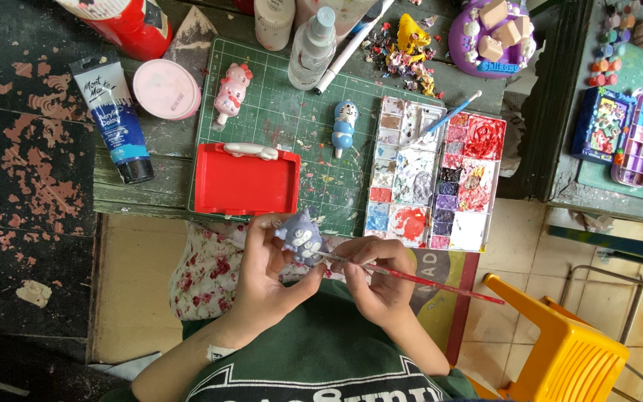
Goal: The person paints a small figurine using a fine brush and a watercolor palette. They hold the figurine in one hand and apply white paint to specific areas, rotating the object to reach different sides. The person repeatedly dips the brush into the palette to reload paint while continuing to detail the figurine.
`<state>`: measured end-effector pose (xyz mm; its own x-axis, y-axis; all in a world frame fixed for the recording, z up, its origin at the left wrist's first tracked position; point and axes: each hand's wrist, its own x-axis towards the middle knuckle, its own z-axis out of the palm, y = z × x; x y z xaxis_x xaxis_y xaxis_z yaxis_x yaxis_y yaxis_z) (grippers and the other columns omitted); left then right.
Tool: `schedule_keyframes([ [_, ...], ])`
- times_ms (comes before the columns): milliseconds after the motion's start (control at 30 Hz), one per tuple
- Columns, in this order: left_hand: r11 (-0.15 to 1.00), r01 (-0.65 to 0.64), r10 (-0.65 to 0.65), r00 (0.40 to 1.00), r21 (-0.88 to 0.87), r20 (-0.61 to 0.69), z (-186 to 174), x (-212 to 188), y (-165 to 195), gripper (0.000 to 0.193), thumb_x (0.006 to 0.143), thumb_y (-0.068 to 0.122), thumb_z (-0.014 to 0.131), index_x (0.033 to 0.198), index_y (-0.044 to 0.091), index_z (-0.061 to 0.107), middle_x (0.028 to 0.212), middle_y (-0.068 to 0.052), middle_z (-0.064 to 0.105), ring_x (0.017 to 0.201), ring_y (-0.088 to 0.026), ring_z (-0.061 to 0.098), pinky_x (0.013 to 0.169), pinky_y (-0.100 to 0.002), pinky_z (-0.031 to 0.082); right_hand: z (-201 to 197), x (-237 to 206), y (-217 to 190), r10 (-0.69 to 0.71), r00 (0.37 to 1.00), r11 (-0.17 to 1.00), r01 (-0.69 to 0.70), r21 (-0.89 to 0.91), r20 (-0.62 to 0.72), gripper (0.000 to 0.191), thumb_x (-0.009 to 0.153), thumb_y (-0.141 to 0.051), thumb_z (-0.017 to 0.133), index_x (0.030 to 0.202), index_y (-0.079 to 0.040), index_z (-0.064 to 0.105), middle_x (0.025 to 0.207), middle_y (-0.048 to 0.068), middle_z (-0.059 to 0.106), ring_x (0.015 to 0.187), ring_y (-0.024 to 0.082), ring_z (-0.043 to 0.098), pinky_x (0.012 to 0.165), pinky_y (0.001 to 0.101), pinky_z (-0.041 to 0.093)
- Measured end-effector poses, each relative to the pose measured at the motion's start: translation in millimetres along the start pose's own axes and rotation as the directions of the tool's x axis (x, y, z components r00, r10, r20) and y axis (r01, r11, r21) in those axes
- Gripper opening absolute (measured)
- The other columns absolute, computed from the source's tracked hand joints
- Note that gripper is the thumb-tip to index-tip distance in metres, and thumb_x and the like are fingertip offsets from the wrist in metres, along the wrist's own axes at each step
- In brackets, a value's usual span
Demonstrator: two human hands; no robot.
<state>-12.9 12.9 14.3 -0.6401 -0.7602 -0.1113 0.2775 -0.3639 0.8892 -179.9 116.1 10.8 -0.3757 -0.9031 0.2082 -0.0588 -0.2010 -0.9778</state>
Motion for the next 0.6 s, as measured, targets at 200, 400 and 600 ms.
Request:
schedule_keyframes([
  [200,0.999,-0.032,0.032,0.999,0.016,-0.006,1,1,-2,0.079,0.085,-0.011,0.074,0.148,0.006,0.030,0.137,-0.010,0.048,0.124,-0.017,0.058,0.106,-0.033,0.053,-1,-1,1,0.065,0.997,0.993,-0.061,0.105,-0.032,0.018,0.102,0.005,0.059,0.111,-0.001,0.044,0.107,0.023,0.067,0.086,0.018,0.069,0.079,0.0322,0.061],
  [400,1.000,-0.026,0.026,1.000,0.013,-0.004,1,1,-3,0.078,0.085,-0.011,0.074,0.148,0.006,0.031,0.137,-0.009,0.048,0.124,-0.017,0.058,0.107,-0.034,0.053,0,3,-4,0.030,0.999,0.994,-0.027,0.104,-0.022,0.017,0.101,0.004,0.059,0.110,-0.002,0.046,0.109,0.022,0.065,0.087,0.018,0.068,0.081,0.0333,0.061],
  [600,1.000,-0.023,0.023,1.000,-0.002,-0.019,2,1,-3,0.078,0.084,-0.012,0.075,0.147,0.006,0.032,0.134,-0.009,0.050,0.122,-0.016,0.059,0.106,-0.033,0.053,-4,20,-21,-0.177,0.982,0.941,0.190,-0.280,0.071,0.018,0.090,0.002,0.065,0.101,-0.004,0.053,0.101,0.018,0.070,0.090,0.023,0.072,0.078,0.0320,0.060],
])
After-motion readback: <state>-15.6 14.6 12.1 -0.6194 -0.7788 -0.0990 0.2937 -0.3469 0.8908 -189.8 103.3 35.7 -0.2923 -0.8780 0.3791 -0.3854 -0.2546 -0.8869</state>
